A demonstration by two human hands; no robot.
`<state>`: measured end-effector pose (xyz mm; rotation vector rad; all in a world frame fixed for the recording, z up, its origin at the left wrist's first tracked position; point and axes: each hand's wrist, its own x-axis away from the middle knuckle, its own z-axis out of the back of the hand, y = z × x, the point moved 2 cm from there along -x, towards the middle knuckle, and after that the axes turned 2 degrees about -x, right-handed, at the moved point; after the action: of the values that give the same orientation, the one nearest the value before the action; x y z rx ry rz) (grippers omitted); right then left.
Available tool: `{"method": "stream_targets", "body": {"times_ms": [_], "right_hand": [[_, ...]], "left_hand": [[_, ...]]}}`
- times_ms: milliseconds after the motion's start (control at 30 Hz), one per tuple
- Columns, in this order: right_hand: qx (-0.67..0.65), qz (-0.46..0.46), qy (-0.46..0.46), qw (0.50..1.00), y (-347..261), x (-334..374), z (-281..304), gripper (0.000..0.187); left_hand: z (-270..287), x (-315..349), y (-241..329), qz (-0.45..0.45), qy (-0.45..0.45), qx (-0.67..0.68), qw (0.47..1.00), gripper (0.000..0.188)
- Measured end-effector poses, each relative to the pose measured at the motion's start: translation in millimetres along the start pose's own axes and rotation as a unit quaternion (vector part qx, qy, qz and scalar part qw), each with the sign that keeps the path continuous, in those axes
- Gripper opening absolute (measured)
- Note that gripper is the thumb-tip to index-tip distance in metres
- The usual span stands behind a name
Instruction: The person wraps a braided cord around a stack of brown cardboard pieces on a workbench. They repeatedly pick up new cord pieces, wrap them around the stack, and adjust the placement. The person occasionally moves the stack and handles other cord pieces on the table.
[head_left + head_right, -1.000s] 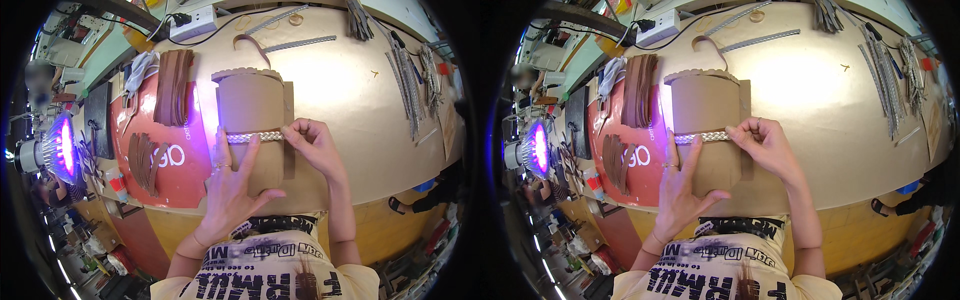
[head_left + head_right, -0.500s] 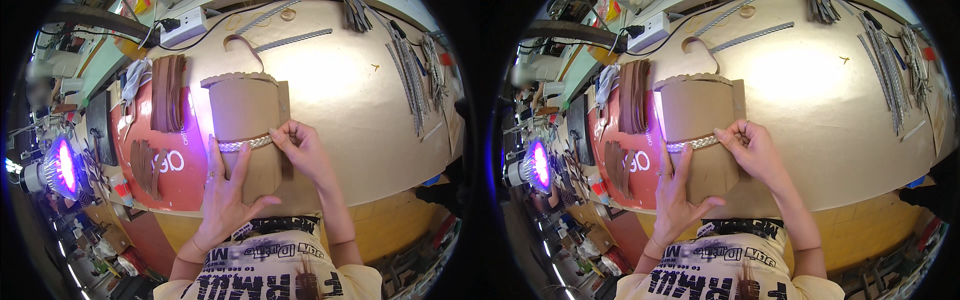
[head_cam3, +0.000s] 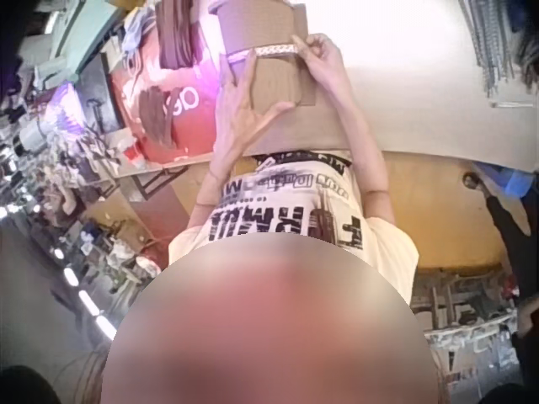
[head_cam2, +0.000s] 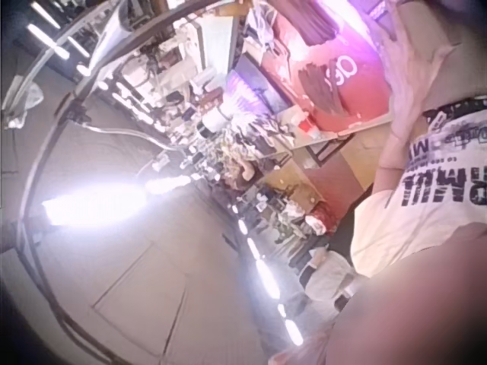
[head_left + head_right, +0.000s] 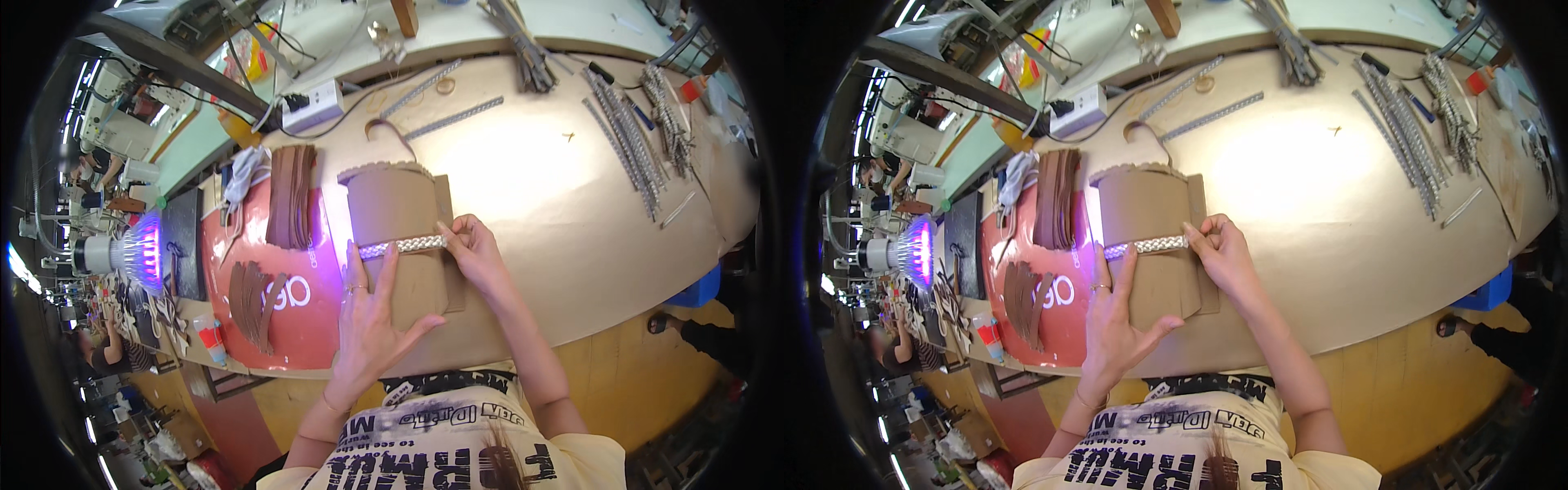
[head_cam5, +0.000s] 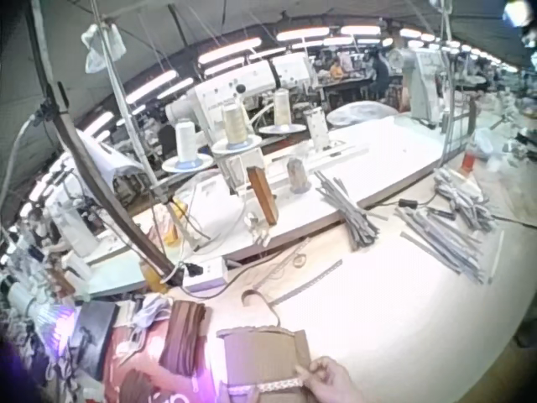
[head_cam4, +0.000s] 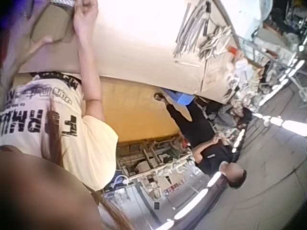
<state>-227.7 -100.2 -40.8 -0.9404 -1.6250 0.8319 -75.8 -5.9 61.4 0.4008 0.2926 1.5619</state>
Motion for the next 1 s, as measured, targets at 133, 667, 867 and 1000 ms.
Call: {"method": "stream_targets", "body": {"times_ms": [133, 667, 867, 1000], "right_hand": [[-0.079, 0.212, 0.145, 0.963, -16.8, 21.9, 1.8, 0.016], [-0.088, 0.134, -0.159, 0.974, -38.6, 48.8, -29.1, 0.033], [-0.103, 0.294, -0.163, 0.936, -52.4, 85.9, -70.9, 0.028], [0.001, 0.105, -0.263, 0.959, -38.3, 94.1, -79.9, 0.031]], "left_hand": [[1.3, 1.2, 4.3, -0.006, 0.033, -0.023, 0.999, 0.110], [-5.3, 23.0, -9.1, -0.002, 0.408, 0.186, 0.894, 0.060], [11.9, 35.3, -11.9, 0.011, 0.387, 0.152, 0.910, 0.051], [21.2, 39.4, -20.5, 0.016, 0.383, 0.138, 0.913, 0.046]]}}
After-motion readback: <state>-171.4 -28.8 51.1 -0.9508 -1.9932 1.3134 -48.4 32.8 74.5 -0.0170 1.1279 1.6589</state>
